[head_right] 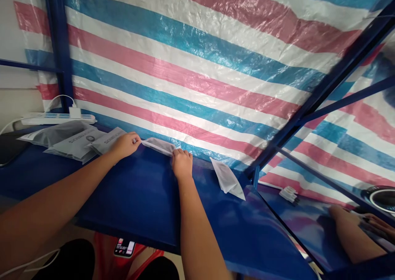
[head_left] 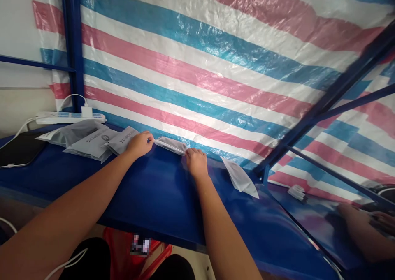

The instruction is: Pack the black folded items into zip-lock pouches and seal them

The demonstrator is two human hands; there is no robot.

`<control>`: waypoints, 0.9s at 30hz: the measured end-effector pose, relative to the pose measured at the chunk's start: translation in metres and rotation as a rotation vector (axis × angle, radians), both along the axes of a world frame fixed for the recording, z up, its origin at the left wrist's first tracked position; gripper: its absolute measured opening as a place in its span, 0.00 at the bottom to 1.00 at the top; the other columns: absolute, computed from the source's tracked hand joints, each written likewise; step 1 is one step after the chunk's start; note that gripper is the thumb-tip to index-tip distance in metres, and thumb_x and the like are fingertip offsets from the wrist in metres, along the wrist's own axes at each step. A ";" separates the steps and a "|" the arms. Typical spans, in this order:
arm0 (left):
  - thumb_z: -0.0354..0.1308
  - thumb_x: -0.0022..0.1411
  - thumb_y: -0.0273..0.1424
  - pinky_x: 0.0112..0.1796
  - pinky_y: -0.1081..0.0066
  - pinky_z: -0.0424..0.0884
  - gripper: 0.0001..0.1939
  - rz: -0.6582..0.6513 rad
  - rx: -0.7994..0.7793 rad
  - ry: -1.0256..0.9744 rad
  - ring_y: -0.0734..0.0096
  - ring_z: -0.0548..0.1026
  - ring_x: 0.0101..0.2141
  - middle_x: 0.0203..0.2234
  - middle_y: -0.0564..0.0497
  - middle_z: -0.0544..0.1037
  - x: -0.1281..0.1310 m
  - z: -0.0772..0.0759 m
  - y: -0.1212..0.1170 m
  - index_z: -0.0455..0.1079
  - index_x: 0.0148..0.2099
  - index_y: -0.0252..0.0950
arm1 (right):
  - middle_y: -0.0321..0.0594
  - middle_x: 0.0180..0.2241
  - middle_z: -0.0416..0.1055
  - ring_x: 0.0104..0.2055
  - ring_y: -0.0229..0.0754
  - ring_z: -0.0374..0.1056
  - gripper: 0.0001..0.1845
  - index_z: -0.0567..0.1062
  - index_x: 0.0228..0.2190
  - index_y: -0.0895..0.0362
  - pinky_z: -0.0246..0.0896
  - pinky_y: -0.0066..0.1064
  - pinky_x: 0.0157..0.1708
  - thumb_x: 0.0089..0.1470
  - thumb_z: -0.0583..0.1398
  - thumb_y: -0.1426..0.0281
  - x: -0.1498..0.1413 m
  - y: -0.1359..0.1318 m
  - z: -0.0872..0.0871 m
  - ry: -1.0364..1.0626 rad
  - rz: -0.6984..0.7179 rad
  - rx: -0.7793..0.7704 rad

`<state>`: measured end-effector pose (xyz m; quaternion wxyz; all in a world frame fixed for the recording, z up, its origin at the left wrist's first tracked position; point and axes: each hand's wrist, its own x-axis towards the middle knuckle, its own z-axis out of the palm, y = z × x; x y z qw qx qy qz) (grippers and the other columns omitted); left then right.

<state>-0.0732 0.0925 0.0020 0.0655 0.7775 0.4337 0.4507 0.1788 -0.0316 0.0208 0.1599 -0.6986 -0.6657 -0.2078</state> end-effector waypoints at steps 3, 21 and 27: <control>0.57 0.62 0.29 0.28 0.68 0.60 0.07 0.053 -0.006 0.017 0.69 0.70 0.27 0.34 0.51 0.77 0.000 -0.002 0.002 0.71 0.30 0.39 | 0.47 0.45 0.77 0.48 0.51 0.69 0.13 0.79 0.42 0.54 0.56 0.39 0.47 0.68 0.54 0.68 0.006 0.000 0.001 0.026 -0.048 -0.001; 0.57 0.62 0.28 0.46 0.62 0.71 0.04 -0.348 0.014 0.076 0.59 0.75 0.46 0.40 0.49 0.78 0.019 -0.017 -0.010 0.73 0.38 0.41 | 0.46 0.44 0.76 0.47 0.47 0.72 0.10 0.78 0.44 0.55 0.62 0.34 0.49 0.62 0.61 0.65 0.008 0.002 -0.009 0.185 0.068 -0.045; 0.54 0.62 0.26 0.41 0.65 0.71 0.07 -0.336 -0.017 0.079 0.63 0.75 0.40 0.37 0.50 0.77 0.021 -0.017 -0.010 0.72 0.39 0.41 | 0.45 0.42 0.77 0.50 0.47 0.71 0.08 0.79 0.41 0.55 0.63 0.35 0.51 0.62 0.59 0.69 -0.003 0.002 -0.008 0.250 0.172 0.067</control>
